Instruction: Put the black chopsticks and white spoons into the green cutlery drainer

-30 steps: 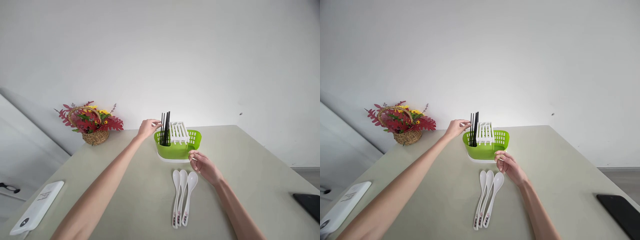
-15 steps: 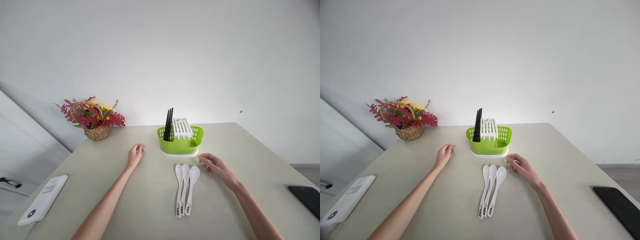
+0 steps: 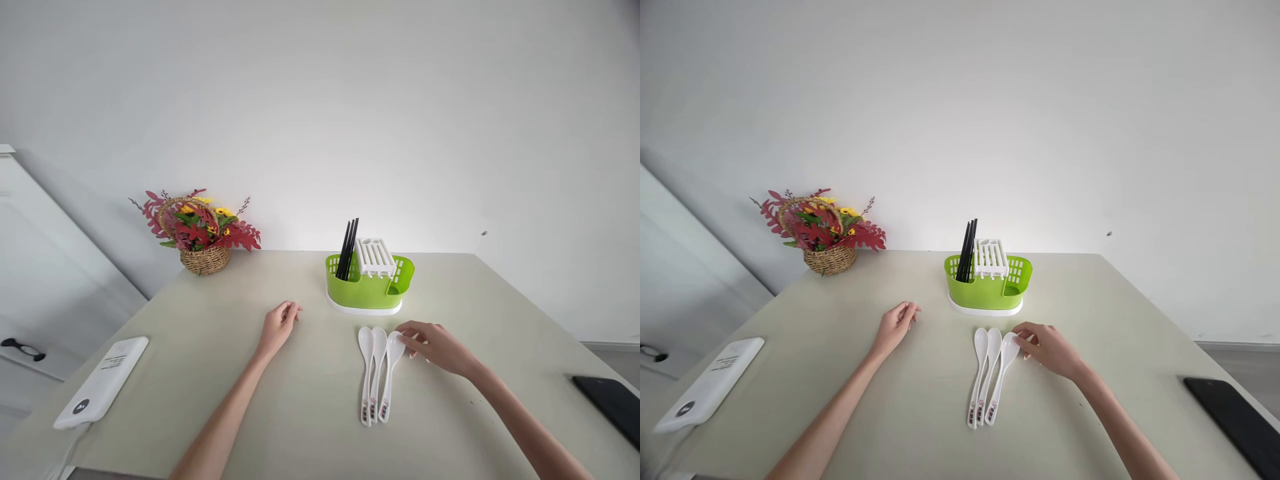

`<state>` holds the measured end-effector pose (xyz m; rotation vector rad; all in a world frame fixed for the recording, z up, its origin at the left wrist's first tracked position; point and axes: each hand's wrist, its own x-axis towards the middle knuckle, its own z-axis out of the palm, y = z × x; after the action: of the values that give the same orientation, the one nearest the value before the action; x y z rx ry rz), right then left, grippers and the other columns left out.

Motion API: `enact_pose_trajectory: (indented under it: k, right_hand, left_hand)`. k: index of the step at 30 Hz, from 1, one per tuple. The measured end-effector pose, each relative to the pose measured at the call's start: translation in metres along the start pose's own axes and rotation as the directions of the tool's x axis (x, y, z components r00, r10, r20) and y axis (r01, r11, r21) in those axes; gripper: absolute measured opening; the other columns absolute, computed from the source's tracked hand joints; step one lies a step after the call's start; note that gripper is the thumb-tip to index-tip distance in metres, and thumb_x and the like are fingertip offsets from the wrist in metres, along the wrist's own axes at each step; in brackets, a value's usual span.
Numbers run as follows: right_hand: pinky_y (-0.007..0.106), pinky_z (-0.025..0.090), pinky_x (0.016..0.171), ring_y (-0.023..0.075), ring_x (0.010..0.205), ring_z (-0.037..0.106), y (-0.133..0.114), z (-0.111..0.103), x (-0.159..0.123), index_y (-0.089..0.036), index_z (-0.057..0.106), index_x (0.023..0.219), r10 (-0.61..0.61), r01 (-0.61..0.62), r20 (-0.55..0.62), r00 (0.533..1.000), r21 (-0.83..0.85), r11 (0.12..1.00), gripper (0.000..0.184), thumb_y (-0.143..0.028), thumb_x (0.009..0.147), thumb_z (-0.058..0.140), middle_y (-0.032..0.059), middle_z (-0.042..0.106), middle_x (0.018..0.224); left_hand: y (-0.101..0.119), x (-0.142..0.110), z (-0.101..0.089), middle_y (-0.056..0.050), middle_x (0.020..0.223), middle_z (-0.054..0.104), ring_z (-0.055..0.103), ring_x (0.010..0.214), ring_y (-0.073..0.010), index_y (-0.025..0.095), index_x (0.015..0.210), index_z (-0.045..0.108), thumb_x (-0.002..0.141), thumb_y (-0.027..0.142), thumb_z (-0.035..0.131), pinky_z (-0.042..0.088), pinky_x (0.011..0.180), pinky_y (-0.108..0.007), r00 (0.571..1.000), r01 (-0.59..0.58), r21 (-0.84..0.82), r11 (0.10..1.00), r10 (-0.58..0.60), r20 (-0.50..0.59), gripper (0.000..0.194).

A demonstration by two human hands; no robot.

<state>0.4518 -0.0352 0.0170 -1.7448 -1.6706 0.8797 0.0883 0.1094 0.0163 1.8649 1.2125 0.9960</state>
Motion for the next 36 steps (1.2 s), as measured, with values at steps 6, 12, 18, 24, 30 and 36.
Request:
enact_pose_trajectory:
  k: [6,12,18,24,30,36]
  right_hand:
    - [0.035,0.051,0.068,0.0216,0.068,0.070,-0.004,-0.005,-0.013,-0.027,0.072,0.089,-0.034,0.035,0.018,0.999,-0.090,0.995,0.033,-0.053,0.096,0.053,0.0005,0.075,0.073]
    - [0.031,0.047,0.051,0.0195,0.055,0.062,-0.030,-0.048,-0.037,-0.030,0.072,0.089,-0.079,0.049,-0.162,0.984,-0.184,0.982,0.040,-0.065,0.094,0.053,0.0009,0.071,0.066]
    - [0.031,0.046,0.046,0.0208,0.055,0.065,-0.119,-0.086,-0.050,-0.031,0.073,0.095,-0.236,0.046,-0.584,0.777,-0.321,0.946,0.038,-0.067,0.090,0.059,0.0018,0.074,0.072]
    - [0.032,0.052,0.064,0.0219,0.070,0.074,-0.192,-0.073,-0.027,-0.027,0.071,0.099,-0.436,0.111,-0.723,0.535,-0.452,0.885,0.024,-0.049,0.096,0.061,0.0019,0.078,0.080]
    - [0.029,0.037,0.053,0.0188,0.068,0.070,-0.191,-0.052,0.015,-0.024,0.073,0.106,-0.627,0.041,-0.650,0.429,-0.679,0.733,0.031,-0.042,0.105,0.048,0.0050,0.080,0.094]
    - [0.025,0.029,0.050,0.0133,0.062,0.066,-0.174,-0.033,0.040,-0.022,0.077,0.102,-0.745,0.009,-0.465,0.478,-0.846,0.533,0.029,-0.034,0.105,0.051,0.0016,0.078,0.080]
  left_hand:
    - [-0.002,-0.009,-0.001,0.000,0.069,0.061,0.053,0.058,-0.0140,0.020,0.086,0.068,0.098,0.062,0.049,0.041,0.056,-0.024,1.000,0.010,-0.025,1.000,-0.010,0.004,0.048]
    - [-0.002,-0.017,-0.001,0.000,0.071,0.062,0.051,0.058,-0.0138,0.020,0.088,0.069,0.098,0.061,0.048,0.040,0.055,-0.024,0.999,0.030,-0.040,0.999,-0.029,0.029,0.047]
    - [0.000,-0.020,-0.001,0.000,0.069,0.064,0.051,0.055,-0.0133,0.021,0.086,0.068,0.097,0.060,0.047,0.037,0.053,-0.023,0.999,0.042,-0.029,0.999,-0.041,0.022,0.046]
    - [-0.001,-0.023,0.001,0.000,0.068,0.066,0.055,0.057,-0.0138,0.020,0.084,0.069,0.099,0.056,0.047,0.038,0.057,-0.024,1.000,0.001,0.011,1.000,-0.001,0.027,0.045]
    - [-0.001,-0.029,0.001,-0.001,0.071,0.070,0.059,0.059,-0.0154,0.022,0.083,0.069,0.101,0.054,0.043,0.040,0.059,-0.026,0.997,-0.033,0.069,0.997,0.027,0.075,0.046]
    - [-0.005,-0.030,0.003,-0.002,0.069,0.071,0.063,0.061,-0.0174,0.023,0.085,0.070,0.102,0.049,0.044,0.042,0.062,-0.027,0.992,-0.079,0.119,0.990,0.066,0.105,0.041]
